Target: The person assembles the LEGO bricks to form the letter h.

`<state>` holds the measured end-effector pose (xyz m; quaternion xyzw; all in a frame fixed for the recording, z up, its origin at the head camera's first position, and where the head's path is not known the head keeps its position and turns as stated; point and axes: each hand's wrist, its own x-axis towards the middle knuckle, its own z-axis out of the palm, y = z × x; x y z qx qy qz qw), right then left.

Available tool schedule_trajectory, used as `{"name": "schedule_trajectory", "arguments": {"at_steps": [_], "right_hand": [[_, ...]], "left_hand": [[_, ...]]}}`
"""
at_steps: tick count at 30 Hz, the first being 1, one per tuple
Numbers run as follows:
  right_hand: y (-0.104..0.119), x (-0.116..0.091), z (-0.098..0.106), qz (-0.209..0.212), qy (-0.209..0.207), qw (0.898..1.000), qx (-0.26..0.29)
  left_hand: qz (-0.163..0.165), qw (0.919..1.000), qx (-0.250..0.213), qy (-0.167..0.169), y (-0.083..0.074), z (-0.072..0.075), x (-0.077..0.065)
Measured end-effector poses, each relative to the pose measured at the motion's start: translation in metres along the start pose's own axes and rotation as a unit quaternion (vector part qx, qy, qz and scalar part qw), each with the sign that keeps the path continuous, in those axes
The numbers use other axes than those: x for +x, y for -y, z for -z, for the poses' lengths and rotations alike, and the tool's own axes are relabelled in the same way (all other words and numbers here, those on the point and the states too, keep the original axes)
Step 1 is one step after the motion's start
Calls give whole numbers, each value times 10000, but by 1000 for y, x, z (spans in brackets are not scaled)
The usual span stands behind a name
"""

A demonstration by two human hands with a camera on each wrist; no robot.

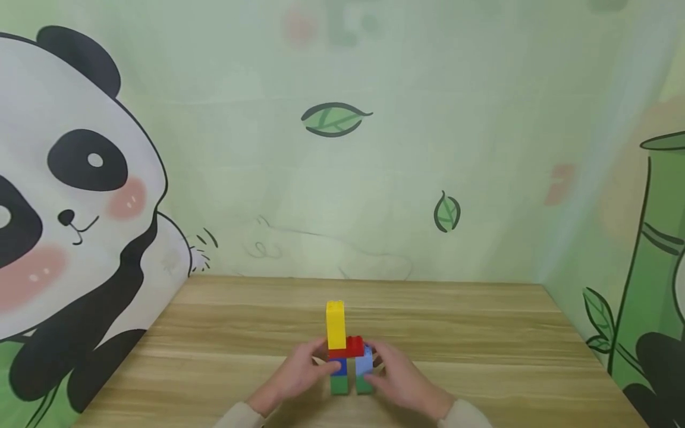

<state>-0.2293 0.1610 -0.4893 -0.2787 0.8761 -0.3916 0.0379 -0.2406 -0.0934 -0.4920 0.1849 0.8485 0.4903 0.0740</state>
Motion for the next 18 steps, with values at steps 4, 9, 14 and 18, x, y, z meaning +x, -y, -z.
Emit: {"name": "schedule_trajectory", "arguments": {"at_steps": [4, 9, 14, 18], "right_hand": [[0, 4, -1, -180, 3, 9998, -92], [1, 11, -3, -463, 19, 9988, -145], [-1, 16, -7, -492, -72, 9984, -252], [-2, 19, -8, -569, -59, 9979, -292]], "left_hand": [[12, 9998, 36, -181, 1, -1, 2], [158, 9992, 99, -343, -1, -2, 5], [213, 9986, 141, -468, -2, -3, 9], [273, 9984, 184, -468, -3, -4, 13]]}}
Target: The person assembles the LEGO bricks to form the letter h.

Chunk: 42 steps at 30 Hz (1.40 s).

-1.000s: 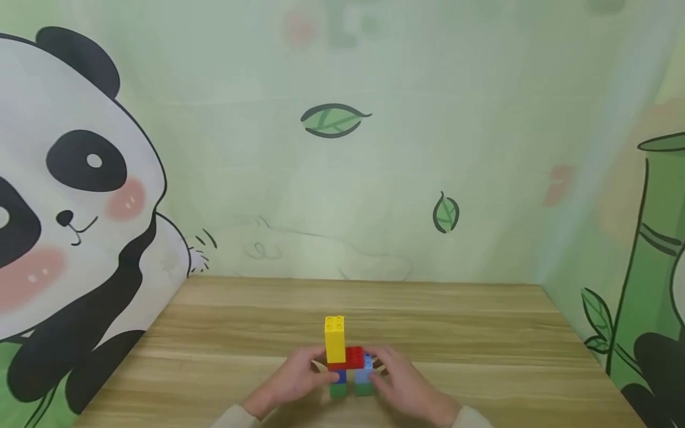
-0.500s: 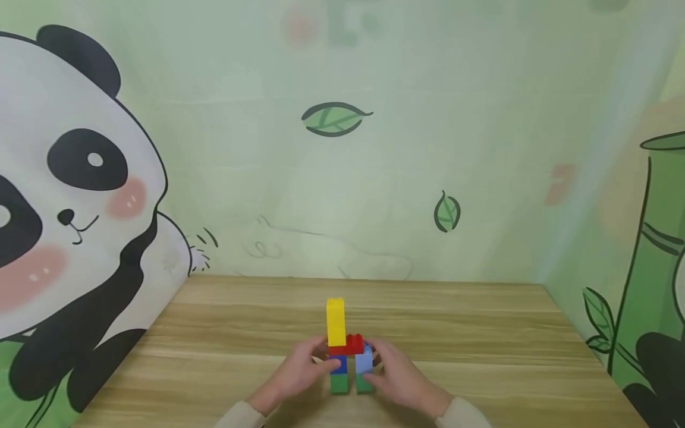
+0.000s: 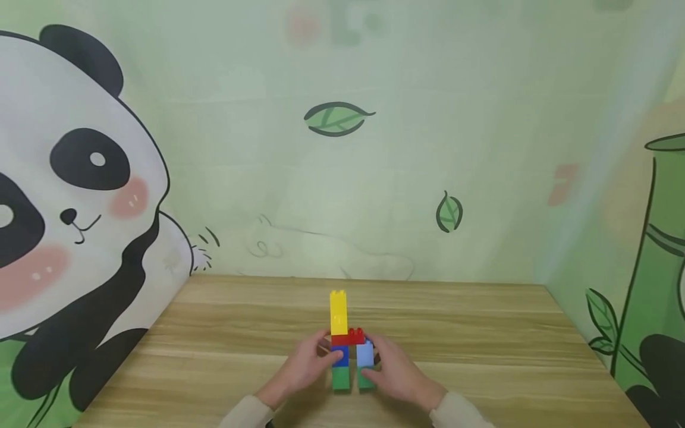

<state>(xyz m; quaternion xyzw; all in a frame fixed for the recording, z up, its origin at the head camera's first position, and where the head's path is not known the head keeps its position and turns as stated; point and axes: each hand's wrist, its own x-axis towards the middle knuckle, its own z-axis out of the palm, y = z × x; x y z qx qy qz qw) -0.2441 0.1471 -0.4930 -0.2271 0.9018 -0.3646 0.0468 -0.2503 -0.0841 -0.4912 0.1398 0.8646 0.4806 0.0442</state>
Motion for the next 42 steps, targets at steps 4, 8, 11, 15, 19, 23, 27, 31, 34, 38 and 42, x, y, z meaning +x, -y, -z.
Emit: {"name": "schedule_trajectory", "arguments": {"at_steps": [4, 8, 11, 15, 19, 23, 27, 31, 34, 38, 42], "right_hand": [[-1, 2, 2, -136, 71, 9999, 67], [-2, 4, 4, -138, 110, 9997, 178], [-3, 6, 5, -56, 160, 9995, 256], [-3, 10, 7, -137, 277, 9987, 408], [-3, 11, 9, -197, 358, 9977, 546], [-3, 12, 9, -155, 366, 9976, 563], [-3, 12, 8, -274, 415, 9975, 500], [-5, 12, 7, -277, 544, 9971, 464], [-8, 12, 6, -259, 667, 9965, 441], [-11, 13, 7, -261, 815, 9954, 420], [-12, 14, 7, -257, 910, 9944, 462]], "left_hand": [[105, 9999, -6, 112, 1, -2, 3], [135, 9997, -63, 205, 2, -4, 5], [41, 9997, -95, 239, 3, -4, 5], [-139, 9995, -60, 260, 4, -3, 6], [-289, 9992, -38, 262, 5, -3, 6], [-312, 9990, -131, 283, 6, -2, 6], [-221, 9994, -62, 274, 7, -1, 5], [-149, 9995, 124, 258, 8, -1, 4], [-92, 9993, 170, 315, 9, -1, 4], [39, 9988, 125, 462, 9, -2, 5], [123, 9982, 54, 577, 10, -2, 6]]}}
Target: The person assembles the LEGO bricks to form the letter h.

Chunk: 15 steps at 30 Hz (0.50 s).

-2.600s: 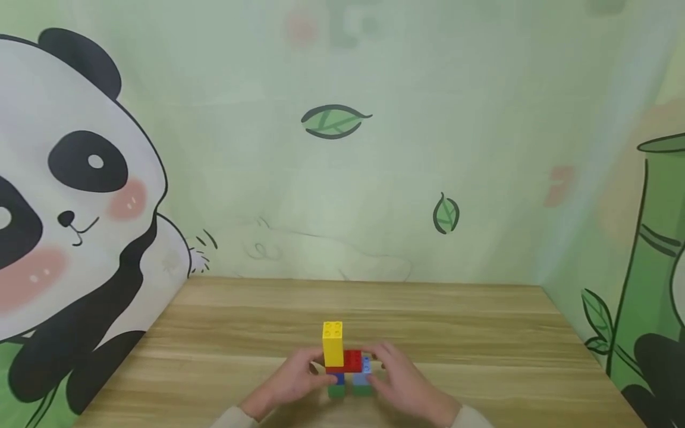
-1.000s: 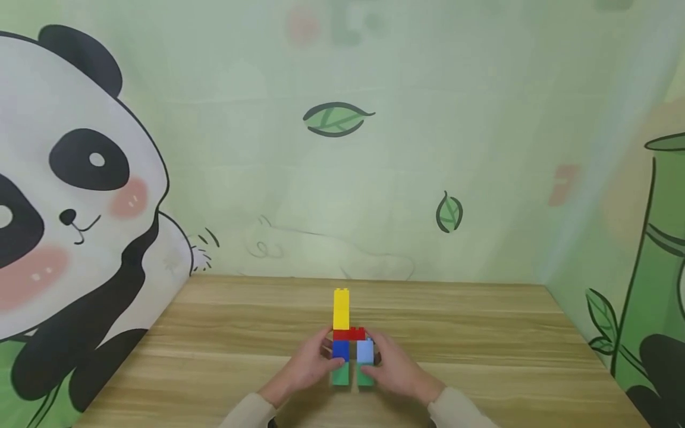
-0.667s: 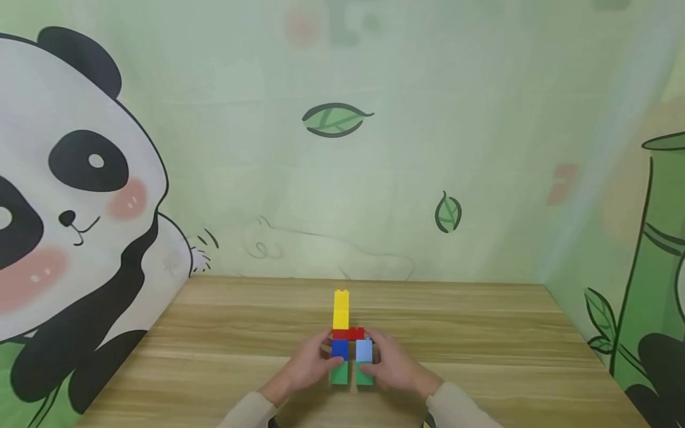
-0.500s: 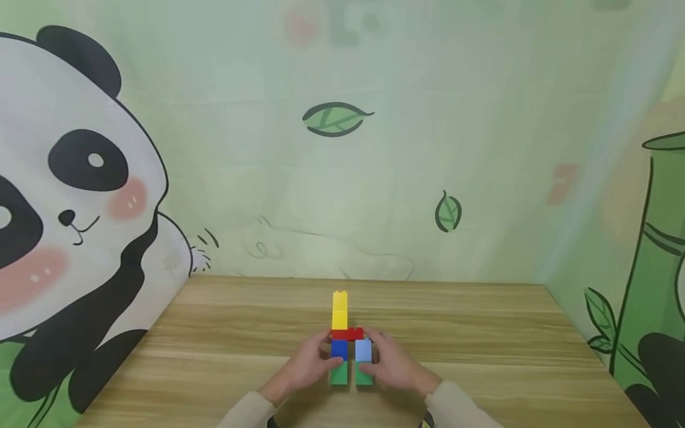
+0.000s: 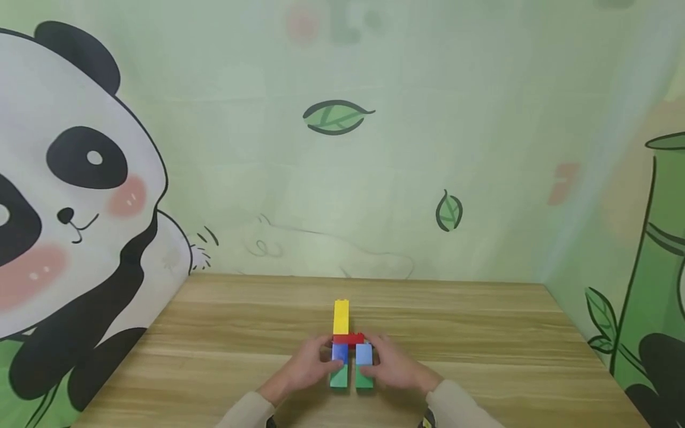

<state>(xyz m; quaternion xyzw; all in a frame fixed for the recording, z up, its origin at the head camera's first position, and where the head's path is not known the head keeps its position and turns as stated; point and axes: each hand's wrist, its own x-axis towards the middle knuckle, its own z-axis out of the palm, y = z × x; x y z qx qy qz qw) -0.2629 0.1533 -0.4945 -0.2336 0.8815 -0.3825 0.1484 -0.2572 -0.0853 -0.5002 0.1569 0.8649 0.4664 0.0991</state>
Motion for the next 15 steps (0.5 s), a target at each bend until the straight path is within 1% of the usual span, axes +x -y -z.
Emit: {"name": "schedule_trajectory", "arguments": {"at_steps": [1, 2, 10, 15], "right_hand": [[0, 0, 0, 34, 19, 10000, -6], [0, 0, 0, 57, 19, 9999, 105], [0, -2, 1, 463, 149, 9986, 196], [-2, -2, 0, 445, 243, 9983, 295]], "left_hand": [[3, 10000, 6, 21, 0, 0, 0], [-5, 10000, 8, 36, 1, -1, 1], [16, 9998, -18, 218, -1, -3, 2], [74, 9995, 33, 316, -3, -4, 2]]}}
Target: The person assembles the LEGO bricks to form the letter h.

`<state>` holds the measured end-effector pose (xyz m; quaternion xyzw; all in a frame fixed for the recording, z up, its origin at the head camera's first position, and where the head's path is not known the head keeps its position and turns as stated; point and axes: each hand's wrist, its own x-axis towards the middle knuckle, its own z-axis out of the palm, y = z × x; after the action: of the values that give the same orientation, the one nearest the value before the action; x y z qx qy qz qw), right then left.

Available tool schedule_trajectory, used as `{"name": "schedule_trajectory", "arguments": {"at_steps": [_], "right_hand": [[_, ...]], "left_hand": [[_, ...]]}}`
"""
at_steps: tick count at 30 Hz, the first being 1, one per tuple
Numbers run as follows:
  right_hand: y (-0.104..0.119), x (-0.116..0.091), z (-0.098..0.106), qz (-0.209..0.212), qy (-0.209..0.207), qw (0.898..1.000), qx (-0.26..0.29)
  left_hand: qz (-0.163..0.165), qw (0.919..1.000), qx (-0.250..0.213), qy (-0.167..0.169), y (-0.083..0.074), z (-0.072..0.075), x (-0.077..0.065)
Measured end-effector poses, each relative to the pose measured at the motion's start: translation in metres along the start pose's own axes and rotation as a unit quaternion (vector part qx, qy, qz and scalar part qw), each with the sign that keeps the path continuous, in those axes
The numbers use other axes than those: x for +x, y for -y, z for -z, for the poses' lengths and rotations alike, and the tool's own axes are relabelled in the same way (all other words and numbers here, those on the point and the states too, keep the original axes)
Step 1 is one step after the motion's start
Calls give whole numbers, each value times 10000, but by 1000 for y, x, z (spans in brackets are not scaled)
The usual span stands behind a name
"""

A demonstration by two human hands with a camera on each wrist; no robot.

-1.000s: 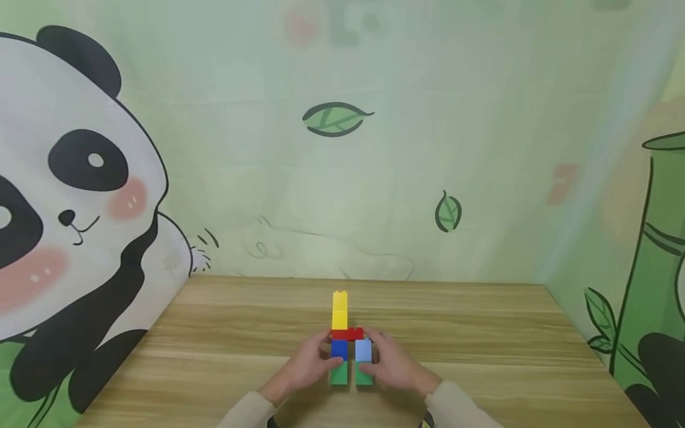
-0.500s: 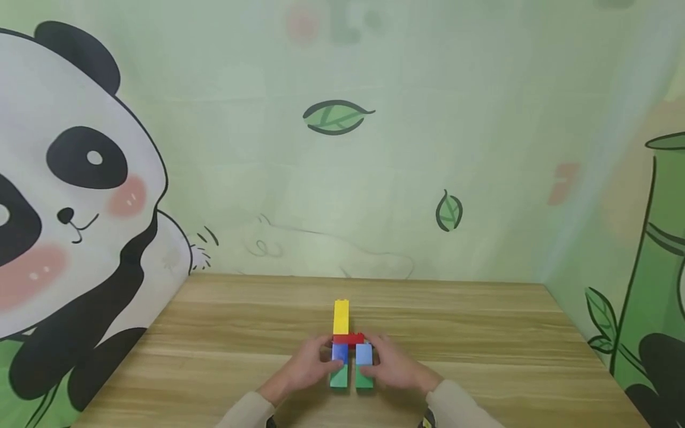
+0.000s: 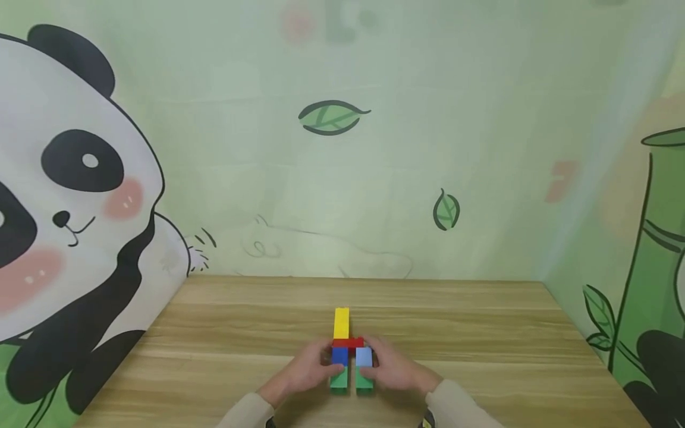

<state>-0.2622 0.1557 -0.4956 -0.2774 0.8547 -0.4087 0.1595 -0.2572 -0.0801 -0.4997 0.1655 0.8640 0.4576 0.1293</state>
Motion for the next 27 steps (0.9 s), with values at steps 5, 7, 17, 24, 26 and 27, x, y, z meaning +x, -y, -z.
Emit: {"name": "schedule_trajectory", "arguments": {"at_steps": [5, 7, 17, 24, 26, 27], "right_hand": [[1, 1, -3, -60, 31, 10000, 60], [1, 2, -4, -70, 23, 9999, 97], [3, 2, -8, -41, -25, 10000, -9], [3, 2, -8, -305, -125, 9994, -134], [2, 2, -8, -348, -175, 9992, -93], [2, 1, -9, -382, -216, 9990, -51]], "left_hand": [[98, 9999, -92, 59, 0, 1, -2], [122, 9998, -147, 72, 1, 2, -3], [142, 9997, -177, 102, 6, 3, -6], [196, 9993, -305, 77, 6, 6, -6], [186, 9994, -295, 41, 7, 6, -7], [181, 9994, -283, 2, 7, 7, -7]]}}
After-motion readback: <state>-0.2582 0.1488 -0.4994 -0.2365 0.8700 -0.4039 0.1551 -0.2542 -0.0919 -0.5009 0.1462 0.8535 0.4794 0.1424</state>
